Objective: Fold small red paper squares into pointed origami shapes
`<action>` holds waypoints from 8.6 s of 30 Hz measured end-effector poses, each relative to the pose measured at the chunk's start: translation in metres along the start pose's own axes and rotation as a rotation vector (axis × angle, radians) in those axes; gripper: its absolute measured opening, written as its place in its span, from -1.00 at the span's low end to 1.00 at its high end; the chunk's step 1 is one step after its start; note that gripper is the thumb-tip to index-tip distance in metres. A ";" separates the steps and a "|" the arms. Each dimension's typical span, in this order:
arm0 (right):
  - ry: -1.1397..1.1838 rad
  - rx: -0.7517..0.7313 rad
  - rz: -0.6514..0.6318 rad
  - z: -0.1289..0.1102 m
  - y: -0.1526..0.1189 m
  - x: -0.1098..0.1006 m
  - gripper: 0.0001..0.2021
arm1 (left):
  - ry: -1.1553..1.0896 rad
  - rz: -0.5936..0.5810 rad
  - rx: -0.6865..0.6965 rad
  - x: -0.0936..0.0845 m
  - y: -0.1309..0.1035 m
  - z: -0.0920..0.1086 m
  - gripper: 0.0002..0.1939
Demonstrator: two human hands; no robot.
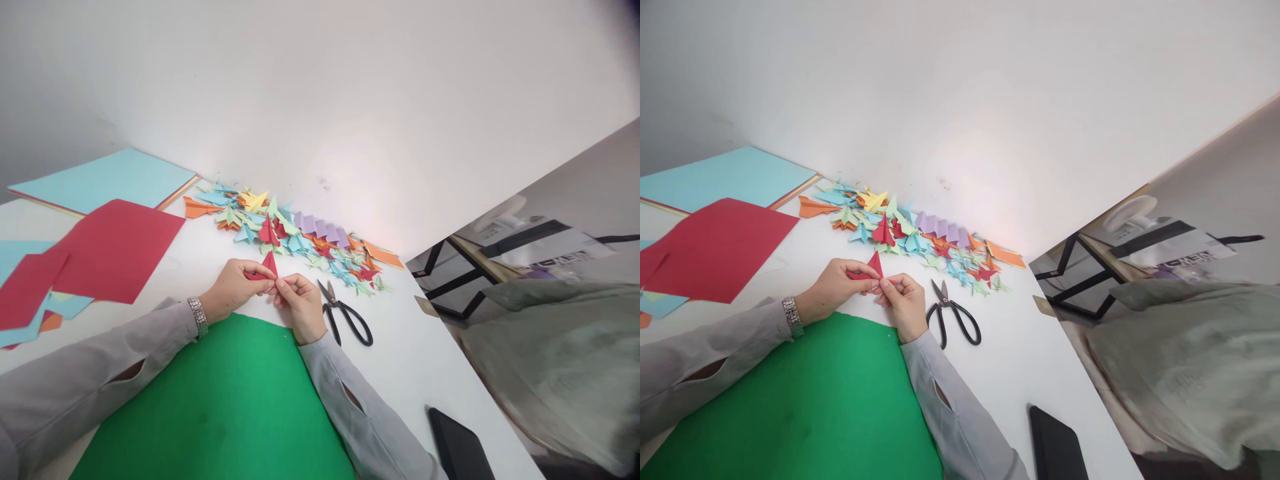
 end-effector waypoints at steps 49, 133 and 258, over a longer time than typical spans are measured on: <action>-0.032 0.003 -0.020 0.001 0.000 0.002 -0.71 | 0.029 0.068 0.040 -0.005 0.001 0.002 -0.82; -0.033 -0.005 -0.085 0.001 -0.003 0.007 -0.77 | -0.266 0.014 -0.042 -0.002 0.003 -0.003 -0.36; -0.109 -0.030 0.043 -0.001 -0.003 -0.002 -0.60 | -0.102 -0.088 0.010 0.004 0.002 0.001 -0.79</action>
Point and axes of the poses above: each hand's wrist, its own y-axis towards the middle knuckle, its own x-axis out of the palm, z = x × y, the point moved 7 cm from there along y, towards the middle knuckle, and after that the axes turned 2 degrees about x, right-handed, at the moved point
